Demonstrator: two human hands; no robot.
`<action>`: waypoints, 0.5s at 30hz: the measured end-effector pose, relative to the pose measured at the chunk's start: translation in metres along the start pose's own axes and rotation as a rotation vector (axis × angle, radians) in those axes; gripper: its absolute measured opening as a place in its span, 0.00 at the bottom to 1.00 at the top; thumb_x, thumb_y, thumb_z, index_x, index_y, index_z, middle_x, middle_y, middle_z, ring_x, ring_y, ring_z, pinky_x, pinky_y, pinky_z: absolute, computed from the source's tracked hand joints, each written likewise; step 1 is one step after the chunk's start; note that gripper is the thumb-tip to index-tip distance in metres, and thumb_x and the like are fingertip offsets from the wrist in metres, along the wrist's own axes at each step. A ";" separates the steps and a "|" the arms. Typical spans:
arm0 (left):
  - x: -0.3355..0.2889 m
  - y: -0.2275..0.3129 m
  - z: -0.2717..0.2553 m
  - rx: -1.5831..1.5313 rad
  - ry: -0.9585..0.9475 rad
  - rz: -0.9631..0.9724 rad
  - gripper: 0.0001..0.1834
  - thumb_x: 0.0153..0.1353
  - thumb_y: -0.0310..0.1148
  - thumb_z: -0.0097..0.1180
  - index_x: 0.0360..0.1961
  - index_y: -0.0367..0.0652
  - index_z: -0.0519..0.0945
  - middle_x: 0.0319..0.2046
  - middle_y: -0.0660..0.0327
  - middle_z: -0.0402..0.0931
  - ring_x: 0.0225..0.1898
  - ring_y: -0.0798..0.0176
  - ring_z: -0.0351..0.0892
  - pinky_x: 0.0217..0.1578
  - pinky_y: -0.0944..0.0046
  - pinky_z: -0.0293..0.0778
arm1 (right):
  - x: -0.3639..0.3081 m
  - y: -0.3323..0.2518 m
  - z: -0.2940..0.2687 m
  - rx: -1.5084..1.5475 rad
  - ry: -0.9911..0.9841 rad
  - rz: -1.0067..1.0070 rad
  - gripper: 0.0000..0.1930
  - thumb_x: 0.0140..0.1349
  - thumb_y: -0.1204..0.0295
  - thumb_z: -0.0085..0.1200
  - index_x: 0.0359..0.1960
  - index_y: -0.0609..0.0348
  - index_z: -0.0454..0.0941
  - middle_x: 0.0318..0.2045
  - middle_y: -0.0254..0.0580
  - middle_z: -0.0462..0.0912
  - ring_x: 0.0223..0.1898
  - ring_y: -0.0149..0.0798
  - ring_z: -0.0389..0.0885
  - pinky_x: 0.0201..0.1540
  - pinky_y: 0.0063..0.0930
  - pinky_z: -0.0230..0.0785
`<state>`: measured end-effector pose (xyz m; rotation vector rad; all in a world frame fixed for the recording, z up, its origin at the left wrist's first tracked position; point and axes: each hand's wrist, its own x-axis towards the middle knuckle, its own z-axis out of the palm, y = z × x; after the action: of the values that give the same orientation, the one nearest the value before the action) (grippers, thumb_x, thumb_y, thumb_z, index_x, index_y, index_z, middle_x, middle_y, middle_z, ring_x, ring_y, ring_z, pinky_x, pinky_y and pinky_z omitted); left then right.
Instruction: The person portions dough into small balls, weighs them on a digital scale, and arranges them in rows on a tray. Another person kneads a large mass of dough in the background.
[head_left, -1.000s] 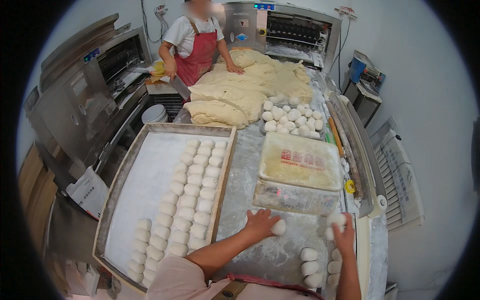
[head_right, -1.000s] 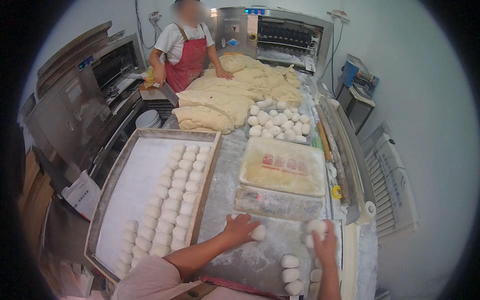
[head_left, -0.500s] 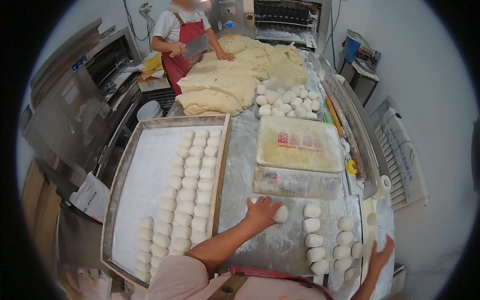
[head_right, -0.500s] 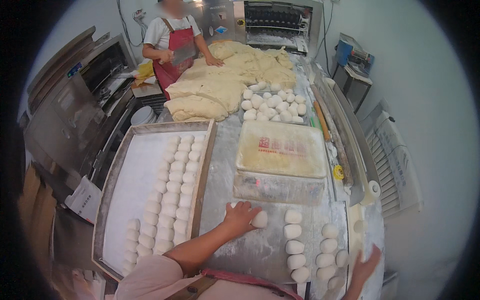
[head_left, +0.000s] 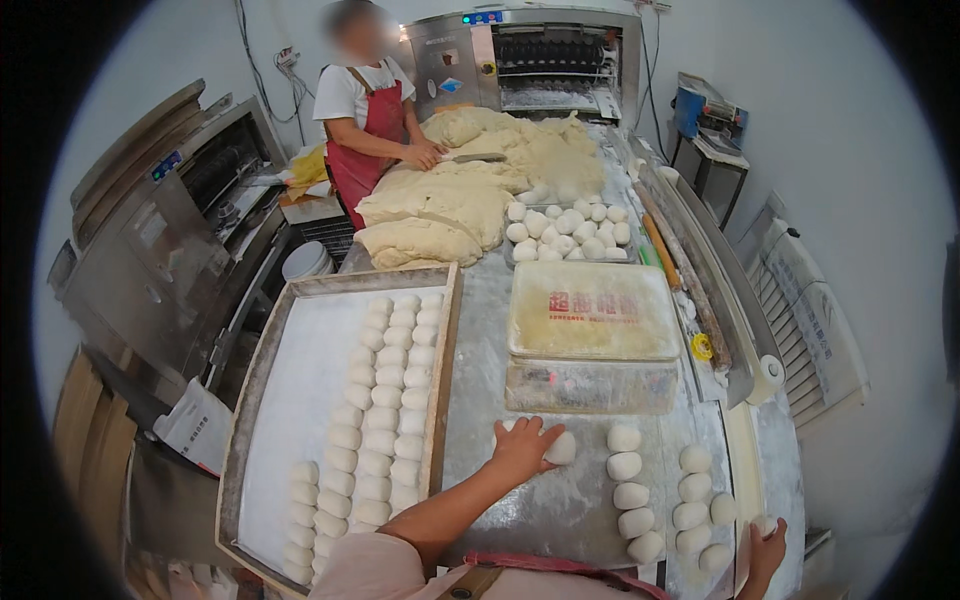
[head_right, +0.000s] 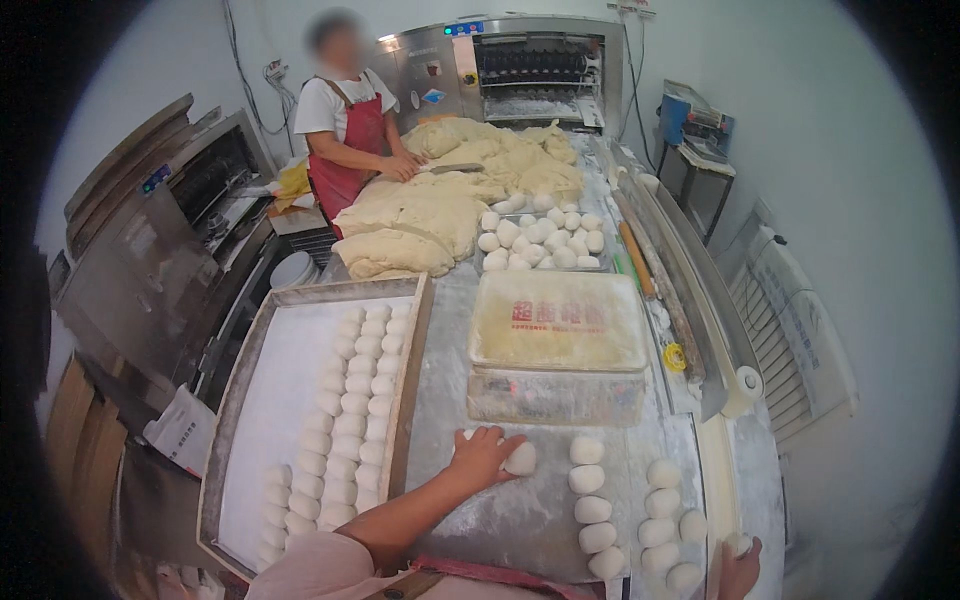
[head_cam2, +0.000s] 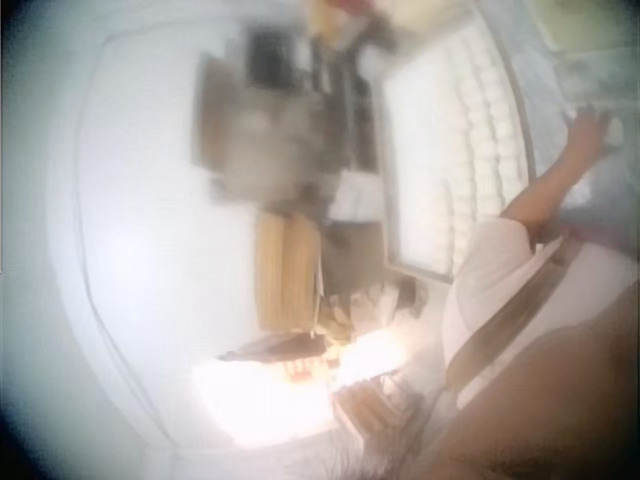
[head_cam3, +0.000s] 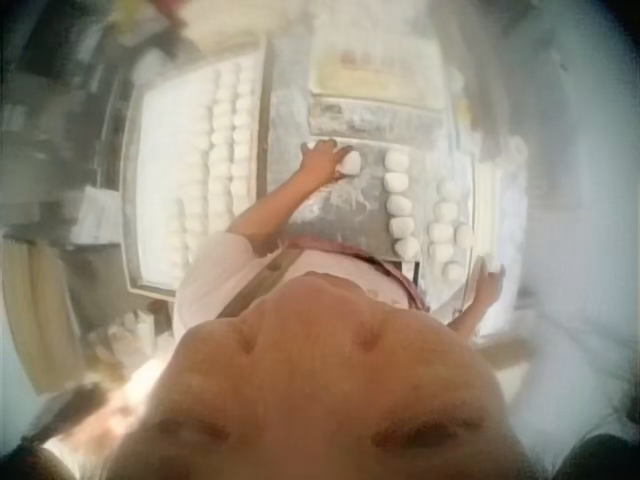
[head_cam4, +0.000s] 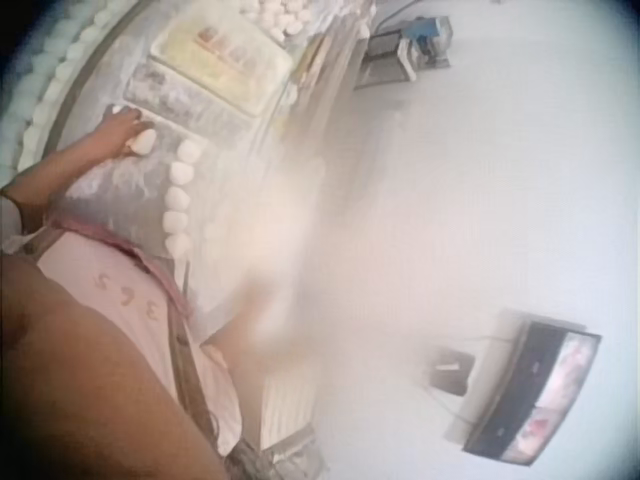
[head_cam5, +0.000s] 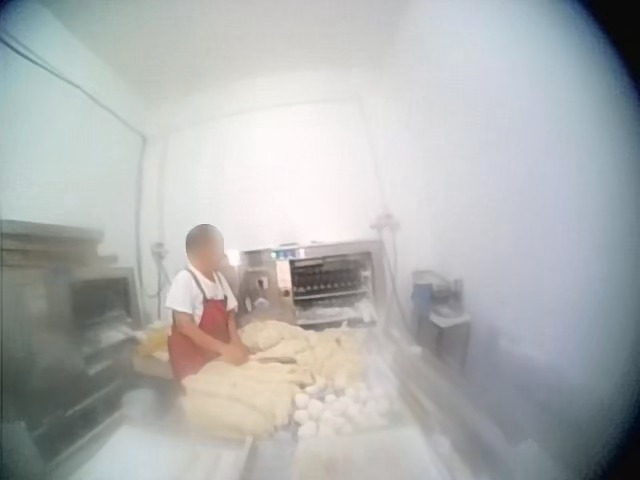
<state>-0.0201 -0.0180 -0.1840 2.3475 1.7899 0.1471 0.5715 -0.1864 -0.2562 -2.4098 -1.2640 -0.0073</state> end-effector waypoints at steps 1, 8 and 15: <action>0.003 0.001 -0.001 -0.002 0.004 0.005 0.37 0.48 0.55 0.70 0.62 0.65 0.74 0.48 0.61 0.73 0.54 0.55 0.71 0.49 0.31 0.62 | 0.004 0.000 0.005 -0.045 0.079 -0.066 0.36 0.52 0.62 0.71 0.62 0.63 0.69 0.28 0.51 0.82 0.28 0.50 0.81 0.35 0.42 0.74; -0.002 -0.001 -0.001 0.002 -0.007 -0.006 0.37 0.49 0.53 0.69 0.63 0.67 0.73 0.49 0.60 0.72 0.55 0.55 0.71 0.50 0.29 0.62 | 0.008 -0.094 -0.022 -0.140 -0.066 -0.124 0.19 0.53 0.62 0.69 0.40 0.63 0.80 0.37 0.56 0.84 0.39 0.59 0.82 0.42 0.47 0.73; 0.000 0.000 0.001 -0.008 0.008 0.017 0.37 0.49 0.54 0.69 0.62 0.67 0.73 0.49 0.61 0.73 0.54 0.55 0.71 0.48 0.31 0.62 | 0.044 -0.103 0.006 -0.121 -0.097 -0.224 0.37 0.51 0.64 0.67 0.65 0.58 0.69 0.40 0.56 0.83 0.41 0.58 0.82 0.43 0.47 0.74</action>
<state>-0.0205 -0.0184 -0.1849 2.3598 1.7704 0.1666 0.5151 -0.0980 -0.2157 -2.3800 -1.6148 -0.0336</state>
